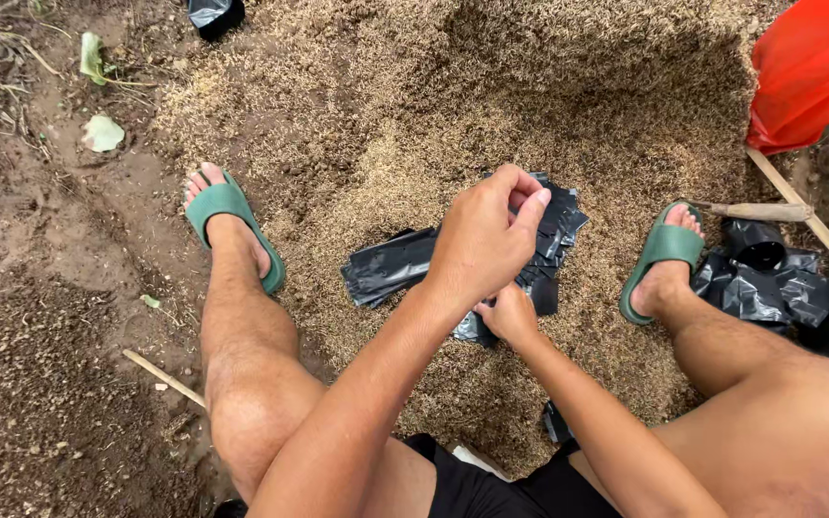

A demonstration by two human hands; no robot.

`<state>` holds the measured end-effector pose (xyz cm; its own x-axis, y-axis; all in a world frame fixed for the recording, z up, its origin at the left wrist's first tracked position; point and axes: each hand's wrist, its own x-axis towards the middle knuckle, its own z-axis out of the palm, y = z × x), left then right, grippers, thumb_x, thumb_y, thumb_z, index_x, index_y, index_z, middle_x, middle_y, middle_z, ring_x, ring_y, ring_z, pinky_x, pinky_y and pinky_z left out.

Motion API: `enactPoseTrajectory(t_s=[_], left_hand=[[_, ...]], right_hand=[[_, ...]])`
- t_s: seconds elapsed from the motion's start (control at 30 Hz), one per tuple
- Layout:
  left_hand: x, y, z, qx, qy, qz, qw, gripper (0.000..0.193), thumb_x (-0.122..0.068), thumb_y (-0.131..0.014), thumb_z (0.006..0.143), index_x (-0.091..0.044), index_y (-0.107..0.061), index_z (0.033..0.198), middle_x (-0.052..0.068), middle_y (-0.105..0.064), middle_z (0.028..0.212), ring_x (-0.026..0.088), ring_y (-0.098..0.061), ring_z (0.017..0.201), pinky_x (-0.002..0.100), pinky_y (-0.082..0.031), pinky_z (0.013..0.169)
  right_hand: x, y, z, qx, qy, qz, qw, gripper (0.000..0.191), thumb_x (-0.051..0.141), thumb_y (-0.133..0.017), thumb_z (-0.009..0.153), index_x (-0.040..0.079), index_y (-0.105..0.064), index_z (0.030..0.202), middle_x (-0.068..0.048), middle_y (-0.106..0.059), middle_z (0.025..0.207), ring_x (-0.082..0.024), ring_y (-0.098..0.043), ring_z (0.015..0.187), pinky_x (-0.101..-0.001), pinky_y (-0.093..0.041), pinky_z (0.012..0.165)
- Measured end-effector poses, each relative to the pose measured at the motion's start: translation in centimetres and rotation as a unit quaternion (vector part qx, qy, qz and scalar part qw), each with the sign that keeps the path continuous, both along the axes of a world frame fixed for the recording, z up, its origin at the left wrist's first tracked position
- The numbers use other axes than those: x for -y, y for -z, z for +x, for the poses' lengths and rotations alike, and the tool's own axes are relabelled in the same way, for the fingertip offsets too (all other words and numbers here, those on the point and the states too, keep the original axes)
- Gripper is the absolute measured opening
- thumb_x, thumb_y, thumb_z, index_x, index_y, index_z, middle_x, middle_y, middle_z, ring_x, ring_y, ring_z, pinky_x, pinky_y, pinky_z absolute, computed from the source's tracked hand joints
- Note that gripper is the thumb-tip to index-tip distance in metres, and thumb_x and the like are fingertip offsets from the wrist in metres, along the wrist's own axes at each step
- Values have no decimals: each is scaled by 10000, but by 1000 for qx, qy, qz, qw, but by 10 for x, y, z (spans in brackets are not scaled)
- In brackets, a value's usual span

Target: The person sits on the ground and repeatedly scoops grain from a large pile into small black plastic bags using their hands. They fold the top of each bag to close it and place it on the ground beside them.

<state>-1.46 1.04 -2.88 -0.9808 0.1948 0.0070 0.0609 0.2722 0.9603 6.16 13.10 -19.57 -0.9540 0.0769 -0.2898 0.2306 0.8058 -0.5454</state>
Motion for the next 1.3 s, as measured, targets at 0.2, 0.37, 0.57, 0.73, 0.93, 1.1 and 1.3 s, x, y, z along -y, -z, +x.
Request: enactPoseTrajectory(t_s=[0.2,0.37,0.57,0.73,0.93,1.1,1.3], left_hand=[[3,7,-4,13,-1,-29,999,208,-227,-654,937,-26,-690,975,106,-761,870,233,-745,749,377,-587,719],[1,8,-6,-11,0,-44,999,199,-225,-656,936,-30,-683,967,119,-760,878,262,-746,779,401,-579,736],[3,10,-4,-42,-15,-68,997,191,-220,-663,933,-32,-675,961,122,-753,868,280,-739,819,424,-575,753],[4,14,-2,-25,10,-104,994,216,-225,-685,929,-26,-664,1009,122,-740,927,289,-731,870,431,-565,788],[13,18,0,-111,-41,-183,976,553,-280,-849,750,34,-638,1154,218,-677,1027,371,-678,961,484,-531,808],[26,22,-9,-9,-26,-102,994,433,-230,-812,810,-50,-697,1187,101,-743,1004,245,-719,875,416,-564,805],[31,31,-14,53,49,44,996,194,-159,-772,908,-16,-758,1038,12,-760,866,73,-686,760,264,-579,709]], right_hand=[[-7,-8,-19,106,22,30,994,354,294,-886,750,27,-721,914,-141,-758,905,-324,-745,887,-461,-564,812],[-1,-22,-23,85,-53,55,994,452,409,-914,698,93,-723,958,-122,-740,916,-336,-719,893,-477,-552,784],[19,4,-6,143,-20,76,987,388,406,-906,691,80,-739,818,-99,-771,853,-294,-737,837,-435,-550,778],[-12,5,-17,160,-53,-125,978,293,213,-836,770,26,-682,934,-132,-783,919,-245,-750,874,-369,-584,800],[-71,-99,-64,-9,-150,-172,974,342,44,-794,802,26,-602,1084,-61,-736,983,-137,-717,980,-318,-563,855],[-95,-192,-86,4,-111,-238,965,330,29,-750,841,74,-600,1131,-69,-728,943,-136,-678,902,-302,-563,753],[-89,-206,-86,-99,-131,-175,971,493,85,-815,723,71,-596,1165,-4,-695,1084,-103,-682,994,-281,-562,719]])
